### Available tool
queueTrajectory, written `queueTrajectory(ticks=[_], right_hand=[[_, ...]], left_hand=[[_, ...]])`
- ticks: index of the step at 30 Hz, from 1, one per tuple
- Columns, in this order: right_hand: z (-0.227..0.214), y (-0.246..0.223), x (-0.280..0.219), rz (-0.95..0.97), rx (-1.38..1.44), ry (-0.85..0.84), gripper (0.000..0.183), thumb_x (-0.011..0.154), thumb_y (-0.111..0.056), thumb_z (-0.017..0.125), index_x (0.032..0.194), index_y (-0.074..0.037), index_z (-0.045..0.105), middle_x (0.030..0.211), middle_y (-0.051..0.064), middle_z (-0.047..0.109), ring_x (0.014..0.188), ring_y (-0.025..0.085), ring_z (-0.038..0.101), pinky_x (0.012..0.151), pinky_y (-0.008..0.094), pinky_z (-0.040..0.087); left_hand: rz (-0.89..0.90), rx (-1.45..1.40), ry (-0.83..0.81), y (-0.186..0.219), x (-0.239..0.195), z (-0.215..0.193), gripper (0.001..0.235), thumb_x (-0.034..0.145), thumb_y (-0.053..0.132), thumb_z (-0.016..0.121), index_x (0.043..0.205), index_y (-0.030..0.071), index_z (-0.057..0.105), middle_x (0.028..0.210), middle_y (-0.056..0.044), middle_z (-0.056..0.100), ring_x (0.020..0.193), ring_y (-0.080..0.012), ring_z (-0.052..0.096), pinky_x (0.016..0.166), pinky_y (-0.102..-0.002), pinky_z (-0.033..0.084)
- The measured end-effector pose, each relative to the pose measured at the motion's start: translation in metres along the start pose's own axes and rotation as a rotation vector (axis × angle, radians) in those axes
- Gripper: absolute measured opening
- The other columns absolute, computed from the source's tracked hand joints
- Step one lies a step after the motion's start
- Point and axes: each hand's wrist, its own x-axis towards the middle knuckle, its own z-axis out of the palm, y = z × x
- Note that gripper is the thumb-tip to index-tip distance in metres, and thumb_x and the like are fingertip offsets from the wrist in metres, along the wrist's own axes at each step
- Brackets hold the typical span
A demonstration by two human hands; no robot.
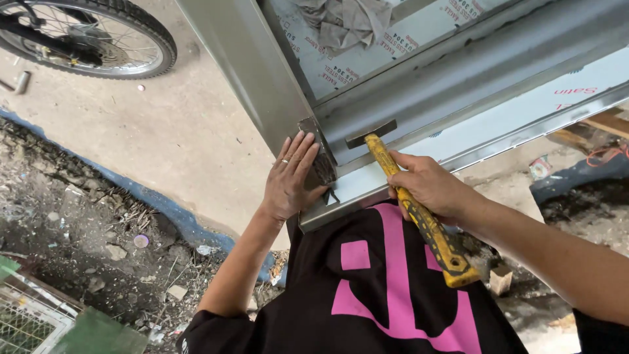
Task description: The person is assembling or repairing a metal cabinet, using a hammer to fit metal pieces and joints together.
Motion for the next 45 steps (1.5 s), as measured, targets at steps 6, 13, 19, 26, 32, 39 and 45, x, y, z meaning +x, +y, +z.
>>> queueTrajectory(ticks=[6, 13, 19, 26, 32, 39, 45], right_hand=[[-0.005, 0.012, 0.008, 0.042, 0.018, 0.025, 0.055, 0.093, -0.011, 0.054, 0.145, 0.004, 0.047, 0.072, 0.006, 0.061, 0.047, 0.012, 0.053, 0.041, 0.027, 0.045], [0.015, -0.005, -0.005, 0.252, -0.074, 0.253, 0.051, 0.108, -0.026, 0.047, 0.139, 0.014, 0.044, 0.076, 0.011, 0.056, 0.05, 0.017, 0.056, 0.041, 0.031, 0.048], [0.007, -0.014, -0.011, 0.093, 0.051, 0.254, 0.064, 0.094, -0.014, 0.052, 0.156, -0.013, 0.04, 0.071, 0.007, 0.056, 0.047, 0.018, 0.05, 0.04, 0.032, 0.043], [0.045, 0.002, -0.003, 0.206, -0.144, 0.109, 0.07, 0.1, -0.015, 0.047, 0.163, -0.02, 0.016, 0.08, 0.01, 0.061, 0.058, 0.012, 0.057, 0.046, 0.026, 0.052], [0.033, -0.002, -0.007, 0.017, 0.11, 0.32, 0.065, 0.096, -0.013, 0.045, 0.16, -0.014, 0.034, 0.079, 0.009, 0.055, 0.051, 0.013, 0.052, 0.042, 0.03, 0.052], [0.013, -0.002, -0.009, 0.065, -0.021, 0.254, 0.056, 0.098, -0.018, 0.05, 0.153, -0.012, 0.044, 0.076, 0.011, 0.061, 0.045, 0.018, 0.055, 0.039, 0.03, 0.048], [0.033, 0.022, 0.009, 0.087, 0.004, 0.192, 0.048, 0.102, -0.016, 0.051, 0.146, 0.0, 0.04, 0.078, 0.014, 0.062, 0.051, 0.019, 0.058, 0.042, 0.032, 0.053]], left_hand=[[0.013, -0.003, 0.02, 0.0, -0.003, 0.004, 0.096, 0.071, 0.023, 0.092, 0.151, 0.003, 0.044, 0.16, -0.017, 0.044, 0.151, -0.0347, 0.04, 0.129, -0.051, 0.031], [0.042, -0.007, 0.042, -0.003, -0.004, 0.005, 0.091, 0.075, 0.024, 0.092, 0.15, 0.0, 0.046, 0.158, -0.019, 0.045, 0.151, -0.0356, 0.041, 0.128, -0.054, 0.03], [0.035, -0.011, -0.01, -0.004, -0.005, 0.006, 0.091, 0.069, 0.026, 0.09, 0.146, -0.002, 0.049, 0.155, -0.021, 0.047, 0.148, -0.0384, 0.042, 0.125, -0.056, 0.031], [0.049, 0.006, 0.032, -0.004, -0.006, 0.006, 0.084, 0.077, 0.027, 0.09, 0.145, -0.002, 0.051, 0.155, -0.02, 0.049, 0.148, -0.0366, 0.043, 0.126, -0.056, 0.031], [0.049, -0.009, 0.041, -0.005, -0.008, 0.007, 0.086, 0.075, 0.025, 0.092, 0.146, -0.002, 0.051, 0.155, -0.019, 0.05, 0.149, -0.0362, 0.044, 0.126, -0.055, 0.031], [0.068, -0.002, 0.055, -0.012, -0.002, 0.014, 0.091, 0.068, 0.024, 0.093, 0.145, -0.002, 0.051, 0.154, -0.02, 0.05, 0.147, -0.0367, 0.045, 0.125, -0.056, 0.032], [0.06, 0.001, 0.049, -0.008, 0.0, 0.011, 0.091, 0.069, 0.024, 0.094, 0.145, -0.002, 0.051, 0.155, -0.019, 0.05, 0.148, -0.0355, 0.045, 0.126, -0.055, 0.031]])
